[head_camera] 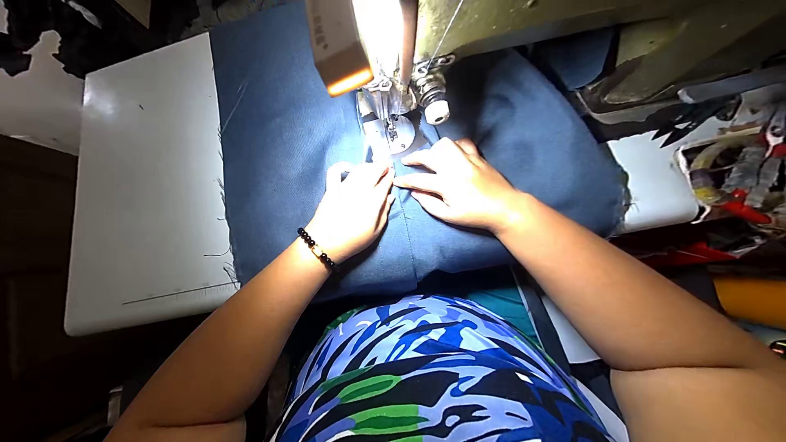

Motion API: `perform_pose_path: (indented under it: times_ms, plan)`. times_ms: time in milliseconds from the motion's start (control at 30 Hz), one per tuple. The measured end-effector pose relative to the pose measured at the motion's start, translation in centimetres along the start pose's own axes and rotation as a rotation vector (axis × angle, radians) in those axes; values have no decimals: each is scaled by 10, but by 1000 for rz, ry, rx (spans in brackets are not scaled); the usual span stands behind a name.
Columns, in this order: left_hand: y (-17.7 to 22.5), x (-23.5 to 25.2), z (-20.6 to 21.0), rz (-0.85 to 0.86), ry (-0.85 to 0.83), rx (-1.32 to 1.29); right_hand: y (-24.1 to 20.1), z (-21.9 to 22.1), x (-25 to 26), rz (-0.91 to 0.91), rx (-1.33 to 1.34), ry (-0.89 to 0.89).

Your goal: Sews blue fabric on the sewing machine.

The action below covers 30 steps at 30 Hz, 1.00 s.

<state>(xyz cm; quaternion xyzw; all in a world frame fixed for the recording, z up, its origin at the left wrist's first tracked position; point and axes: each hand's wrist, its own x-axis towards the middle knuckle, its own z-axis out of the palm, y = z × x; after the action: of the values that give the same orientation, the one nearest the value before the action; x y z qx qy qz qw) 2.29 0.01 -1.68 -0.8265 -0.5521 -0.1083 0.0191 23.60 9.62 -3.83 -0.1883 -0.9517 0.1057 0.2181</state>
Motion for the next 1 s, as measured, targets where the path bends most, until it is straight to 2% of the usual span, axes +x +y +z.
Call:
perform_pose_path:
  times_ms: [133, 300, 433, 533, 733, 833, 933, 1000]
  plan:
    - [-3, -7, 3, -49, -3, -93, 2, 1, 0, 16, 26, -9]
    - [3, -11, 7, -61, -28, -35, 0, -29, 28, 217, 208, -201]
    - [3, -10, 6, -39, -64, 15, -17, -29, 70, 333, -22, -288]
    - [5, -9, 5, -47, -84, -4, -12, -9, 80, 318, -174, -253]
    - [4, -11, 5, -56, -85, -64, -4, -8, 60, 205, -114, -100]
    - [6, -10, 5, -64, -96, -70, -11, -10, 67, 217, -198, -157]
    - [6, -10, 3, -84, -124, -60, -21, -9, 86, 307, -305, -322]
    - [7, -10, 1, -92, -146, -55, -24, -9, 87, 363, -303, -309]
